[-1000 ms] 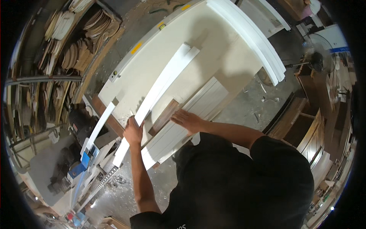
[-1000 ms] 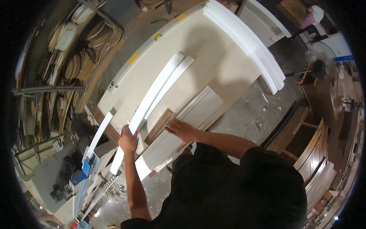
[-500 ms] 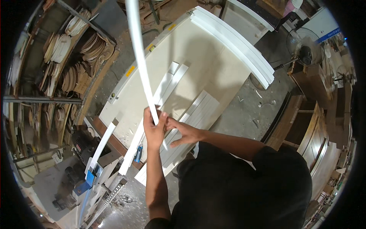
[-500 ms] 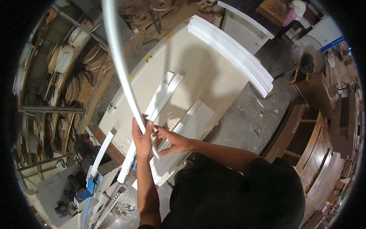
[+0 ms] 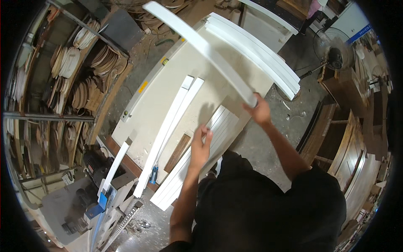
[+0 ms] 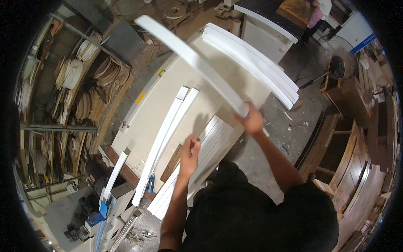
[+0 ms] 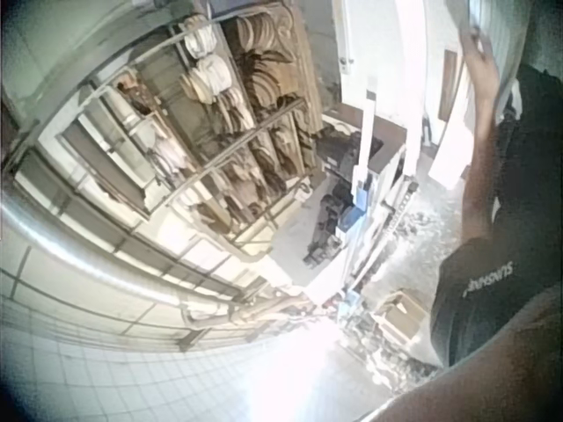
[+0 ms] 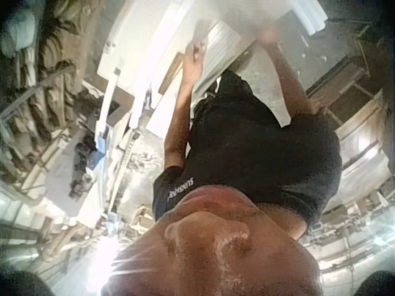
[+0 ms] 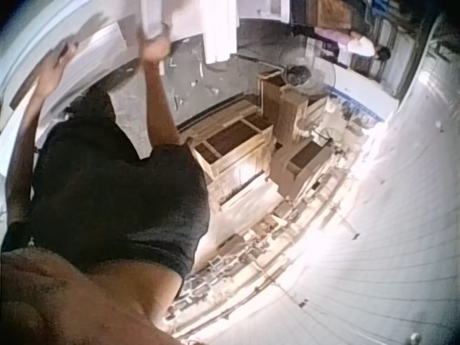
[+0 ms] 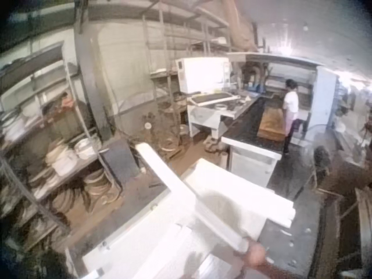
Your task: Sorting, stacking, and trimming white wooden moldings in a manufacturing workshop.
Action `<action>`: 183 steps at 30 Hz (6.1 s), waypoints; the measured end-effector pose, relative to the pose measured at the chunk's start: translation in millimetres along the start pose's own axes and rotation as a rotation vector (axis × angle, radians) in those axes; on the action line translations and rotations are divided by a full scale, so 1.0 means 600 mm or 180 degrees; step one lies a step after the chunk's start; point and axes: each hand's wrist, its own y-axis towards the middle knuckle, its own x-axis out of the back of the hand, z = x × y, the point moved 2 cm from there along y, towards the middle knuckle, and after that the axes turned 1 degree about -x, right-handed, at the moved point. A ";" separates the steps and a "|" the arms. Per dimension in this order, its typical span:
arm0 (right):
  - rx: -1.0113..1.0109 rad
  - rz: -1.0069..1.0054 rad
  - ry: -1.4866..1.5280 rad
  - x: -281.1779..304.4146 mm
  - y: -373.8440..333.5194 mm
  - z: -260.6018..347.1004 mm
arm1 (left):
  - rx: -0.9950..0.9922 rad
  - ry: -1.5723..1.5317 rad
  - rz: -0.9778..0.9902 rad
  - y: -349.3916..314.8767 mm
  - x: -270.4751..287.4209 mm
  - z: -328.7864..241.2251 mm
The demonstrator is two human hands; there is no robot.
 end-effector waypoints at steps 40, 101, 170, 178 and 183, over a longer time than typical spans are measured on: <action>0.4095 0.3046 -0.1182 -0.382 -0.299 0.183 | 0.1356 0.0842 -0.0809 -0.337 0.054 0.112; 0.3912 0.7700 -0.5292 -0.473 -1.320 0.222 | -0.2420 -0.4107 -0.7509 -1.460 -0.240 0.396; -0.1433 0.6610 -0.3341 -0.823 -2.112 -0.749 | 0.6046 -0.1648 -0.3314 -2.285 -0.549 0.990; -0.1512 0.6295 -0.3483 -0.809 -2.139 -0.795 | 0.5600 -0.1402 -0.6329 -2.129 -0.479 0.816; -0.1286 0.6251 -0.3828 -0.798 -2.155 -0.789 | 0.4628 -0.2574 -0.7676 -2.036 -0.479 0.799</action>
